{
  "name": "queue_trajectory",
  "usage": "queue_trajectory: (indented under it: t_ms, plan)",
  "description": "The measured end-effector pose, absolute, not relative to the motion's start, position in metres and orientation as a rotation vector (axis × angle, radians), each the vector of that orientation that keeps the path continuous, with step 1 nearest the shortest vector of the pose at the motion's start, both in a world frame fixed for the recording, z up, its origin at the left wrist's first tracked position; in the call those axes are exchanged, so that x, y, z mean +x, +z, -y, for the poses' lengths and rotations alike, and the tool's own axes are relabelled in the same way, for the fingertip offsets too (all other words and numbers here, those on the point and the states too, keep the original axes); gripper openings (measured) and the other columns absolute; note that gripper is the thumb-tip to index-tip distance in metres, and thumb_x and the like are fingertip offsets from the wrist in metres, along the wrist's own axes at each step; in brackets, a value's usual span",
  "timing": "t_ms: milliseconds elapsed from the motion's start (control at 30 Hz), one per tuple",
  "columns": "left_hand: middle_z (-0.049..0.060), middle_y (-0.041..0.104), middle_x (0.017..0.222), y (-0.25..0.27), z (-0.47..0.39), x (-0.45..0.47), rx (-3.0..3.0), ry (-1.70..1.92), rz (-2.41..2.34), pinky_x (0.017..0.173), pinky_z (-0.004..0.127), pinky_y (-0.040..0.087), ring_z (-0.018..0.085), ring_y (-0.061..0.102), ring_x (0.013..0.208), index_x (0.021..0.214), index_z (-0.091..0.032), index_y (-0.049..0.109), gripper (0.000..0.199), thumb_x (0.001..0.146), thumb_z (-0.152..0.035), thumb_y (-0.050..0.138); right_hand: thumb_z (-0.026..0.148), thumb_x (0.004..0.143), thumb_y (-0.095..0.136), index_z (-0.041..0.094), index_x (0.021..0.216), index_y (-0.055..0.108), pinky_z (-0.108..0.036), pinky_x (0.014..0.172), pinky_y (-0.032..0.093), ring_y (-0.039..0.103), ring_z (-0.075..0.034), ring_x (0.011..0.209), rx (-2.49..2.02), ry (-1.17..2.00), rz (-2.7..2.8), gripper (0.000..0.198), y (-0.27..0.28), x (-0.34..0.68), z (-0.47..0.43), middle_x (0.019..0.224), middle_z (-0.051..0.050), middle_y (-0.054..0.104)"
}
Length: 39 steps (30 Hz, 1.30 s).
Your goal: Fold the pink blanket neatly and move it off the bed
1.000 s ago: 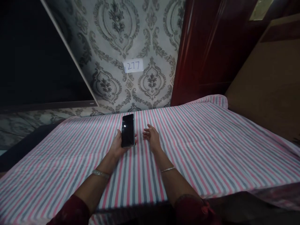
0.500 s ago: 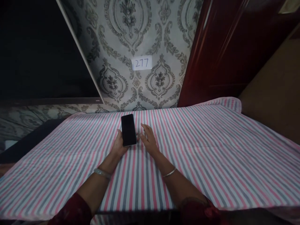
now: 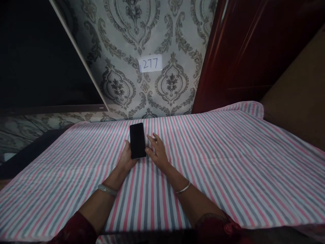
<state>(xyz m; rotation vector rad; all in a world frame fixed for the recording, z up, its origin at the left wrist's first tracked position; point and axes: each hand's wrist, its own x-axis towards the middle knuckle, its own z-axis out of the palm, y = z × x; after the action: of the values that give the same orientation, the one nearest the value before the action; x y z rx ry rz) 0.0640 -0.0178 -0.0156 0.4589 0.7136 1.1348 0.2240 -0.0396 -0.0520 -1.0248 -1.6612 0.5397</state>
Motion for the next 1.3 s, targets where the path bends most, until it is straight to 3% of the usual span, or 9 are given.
queue_trajectory:
  t_ms: [233,500,867,1100,1300]
  plan:
    - [0.018,0.077,0.094,-0.0208,0.0163,0.0595,0.432,1.113,-0.663,0.097,0.048,0.054,0.032,0.073,0.101,0.129,-0.005,0.062,0.076,0.101,-0.063,0.021,0.064,0.096,0.043,0.029,0.151,0.046,-0.05,0.122,0.027,0.037,-0.031,0.145,-1.02,0.523,1.669,0.065,-0.0547,0.2235,0.0384,0.158,-0.012,0.034]
    - [0.017,0.075,0.078,-0.0183,0.0163,0.0576,0.386,1.045,-0.654,0.08,0.044,0.06,0.028,0.075,0.073,0.109,-0.005,0.068,0.074,0.102,-0.059,0.02,0.062,0.097,0.044,0.029,0.153,0.042,-0.051,0.119,0.034,0.039,-0.03,0.144,-1.023,0.395,1.717,0.064,-0.0549,0.2239,0.0411,0.159,-0.011,0.034]
    - [0.015,0.074,0.074,-0.0169,0.0169,0.0579,0.332,1.048,-0.657,0.078,0.041,0.06,0.026,0.075,0.07,0.11,-0.006,0.069,0.073,0.102,-0.059,0.019,0.062,0.099,0.039,0.028,0.153,0.042,-0.053,0.116,0.036,0.045,-0.031,0.138,-1.012,0.266,1.742,0.064,-0.053,0.2199,0.0453,0.16,-0.012,0.032]
    - [0.016,0.075,0.078,-0.0161,0.0182,0.0597,0.383,1.057,-0.672,0.079,0.041,0.06,0.027,0.075,0.073,0.112,-0.005,0.069,0.075,0.101,-0.06,0.02,0.065,0.098,0.034,0.028,0.154,0.04,-0.055,0.114,0.037,0.045,-0.032,0.137,-1.037,0.258,1.771,0.067,-0.051,0.2197,0.0468,0.161,-0.012,0.029]
    - [0.018,0.077,0.091,-0.0201,0.0197,0.06,0.436,1.061,-0.613,0.093,0.046,0.055,0.031,0.074,0.095,0.121,-0.007,0.068,0.071,0.101,-0.061,0.026,0.067,0.097,0.037,0.029,0.153,0.043,-0.054,0.114,0.038,0.045,-0.032,0.137,-1.015,0.313,1.743,0.068,-0.0546,0.2197,0.0439,0.161,-0.012,0.029]
